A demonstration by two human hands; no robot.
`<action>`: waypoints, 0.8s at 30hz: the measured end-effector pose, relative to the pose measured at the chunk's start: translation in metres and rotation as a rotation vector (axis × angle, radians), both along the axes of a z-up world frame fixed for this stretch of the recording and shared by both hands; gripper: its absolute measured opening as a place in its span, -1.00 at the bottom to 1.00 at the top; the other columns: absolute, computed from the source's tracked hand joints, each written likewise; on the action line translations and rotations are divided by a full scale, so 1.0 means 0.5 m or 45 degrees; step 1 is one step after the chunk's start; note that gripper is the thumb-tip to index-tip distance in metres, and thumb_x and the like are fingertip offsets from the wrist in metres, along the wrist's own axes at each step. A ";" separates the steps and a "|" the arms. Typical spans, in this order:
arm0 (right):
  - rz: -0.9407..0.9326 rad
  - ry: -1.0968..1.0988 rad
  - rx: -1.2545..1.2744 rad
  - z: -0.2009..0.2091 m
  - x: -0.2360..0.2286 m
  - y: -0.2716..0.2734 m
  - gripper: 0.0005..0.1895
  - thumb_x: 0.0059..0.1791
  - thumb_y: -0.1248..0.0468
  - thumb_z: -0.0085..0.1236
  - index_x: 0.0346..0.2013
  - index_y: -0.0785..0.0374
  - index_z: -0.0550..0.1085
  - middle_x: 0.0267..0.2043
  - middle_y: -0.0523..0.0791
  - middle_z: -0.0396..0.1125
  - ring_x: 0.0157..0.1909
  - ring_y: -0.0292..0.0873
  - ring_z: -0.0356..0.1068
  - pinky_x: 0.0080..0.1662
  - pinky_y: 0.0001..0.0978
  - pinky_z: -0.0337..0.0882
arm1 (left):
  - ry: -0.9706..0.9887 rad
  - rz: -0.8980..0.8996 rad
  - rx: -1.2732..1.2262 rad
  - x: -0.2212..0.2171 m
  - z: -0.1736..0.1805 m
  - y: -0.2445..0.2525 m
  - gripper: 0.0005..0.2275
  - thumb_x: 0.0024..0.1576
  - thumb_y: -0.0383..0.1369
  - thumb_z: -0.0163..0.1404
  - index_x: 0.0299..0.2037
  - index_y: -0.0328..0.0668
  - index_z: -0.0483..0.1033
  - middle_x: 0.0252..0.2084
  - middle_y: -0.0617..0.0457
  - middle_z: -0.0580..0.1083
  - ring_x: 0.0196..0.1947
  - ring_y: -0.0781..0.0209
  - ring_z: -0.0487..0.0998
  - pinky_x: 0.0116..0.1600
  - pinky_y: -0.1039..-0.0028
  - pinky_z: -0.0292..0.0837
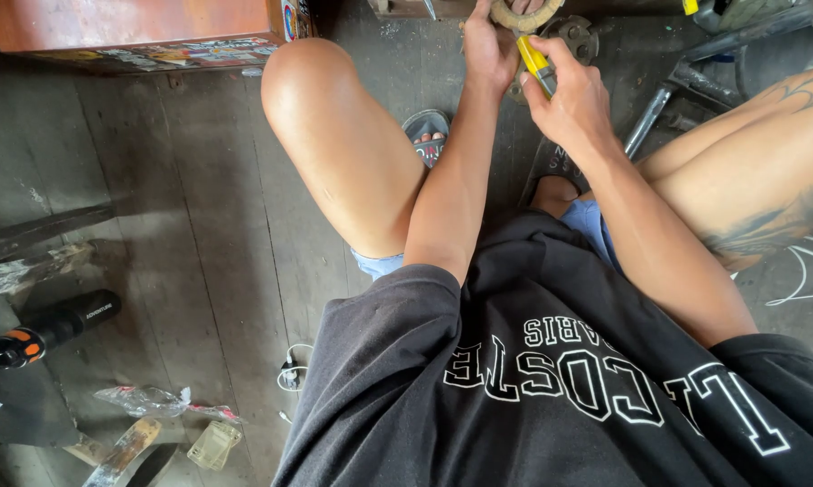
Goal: The person sits on the floor and uses a yellow-handled scraper to remove material from the inner surface of a circular metal ring. They rotate the ring in their left hand while scraping with their right hand, then flip the ring to work on the outer edge.
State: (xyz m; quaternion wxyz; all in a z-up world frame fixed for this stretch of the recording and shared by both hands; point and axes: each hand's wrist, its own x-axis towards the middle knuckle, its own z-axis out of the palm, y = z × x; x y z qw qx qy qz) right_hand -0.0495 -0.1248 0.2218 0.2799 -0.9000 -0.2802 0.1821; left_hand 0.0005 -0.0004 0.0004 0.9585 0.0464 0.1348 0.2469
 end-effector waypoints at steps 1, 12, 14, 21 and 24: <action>0.016 -0.038 0.004 0.003 0.000 0.001 -0.59 0.13 0.21 0.10 0.29 0.02 0.38 -0.37 -0.04 0.40 -0.46 0.19 0.33 -0.32 0.12 0.34 | 0.016 -0.036 -0.011 0.001 0.001 0.000 -0.84 0.31 -0.26 -0.02 -0.20 -0.15 0.52 -0.27 0.08 0.52 -0.27 0.17 0.52 -0.14 0.34 0.39; -0.272 -0.224 0.500 -0.083 0.131 -0.041 -0.61 0.12 0.35 0.43 0.06 0.32 0.35 -0.05 0.03 0.35 -0.11 -0.04 0.36 -0.11 -0.17 0.38 | 0.154 -0.465 0.681 -0.043 0.156 0.032 -0.69 0.21 -0.25 -0.01 -0.42 -0.38 0.60 -0.50 -0.08 0.52 -0.58 0.16 0.37 -0.43 0.23 0.30; -0.221 -0.224 0.586 -0.086 0.147 -0.045 -0.76 0.14 0.42 0.46 -0.17 0.29 0.46 -0.32 -0.10 0.35 -0.31 -0.25 0.24 -0.30 -0.26 0.29 | 0.092 -0.498 0.818 -0.051 0.170 0.041 -0.66 0.24 -0.16 -0.03 -0.37 -0.30 0.61 -0.38 -0.05 0.57 -0.55 0.19 0.31 -0.35 0.15 0.31; -0.206 -0.159 0.546 -0.081 0.146 -0.032 -0.74 0.01 0.41 0.45 -0.12 0.26 0.50 -0.22 -0.09 0.53 -0.17 -0.19 0.54 -0.10 -0.29 0.51 | 0.547 -0.932 0.822 -0.065 0.256 0.068 -0.60 0.17 -0.16 -0.06 -0.48 -0.42 0.59 -0.67 -0.12 0.41 -0.77 0.38 0.07 -0.56 0.44 0.02; -0.336 0.047 0.436 -0.069 0.152 -0.024 -0.76 0.02 0.34 0.45 -0.10 0.19 0.53 -0.20 -0.14 0.56 -0.25 -0.27 0.52 -0.37 -0.37 0.43 | 0.632 -1.037 0.806 -0.062 0.263 0.075 -0.52 0.19 -0.13 -0.14 -0.42 -0.52 0.65 -0.70 -0.10 0.38 -0.80 0.43 0.00 -0.61 0.52 -0.05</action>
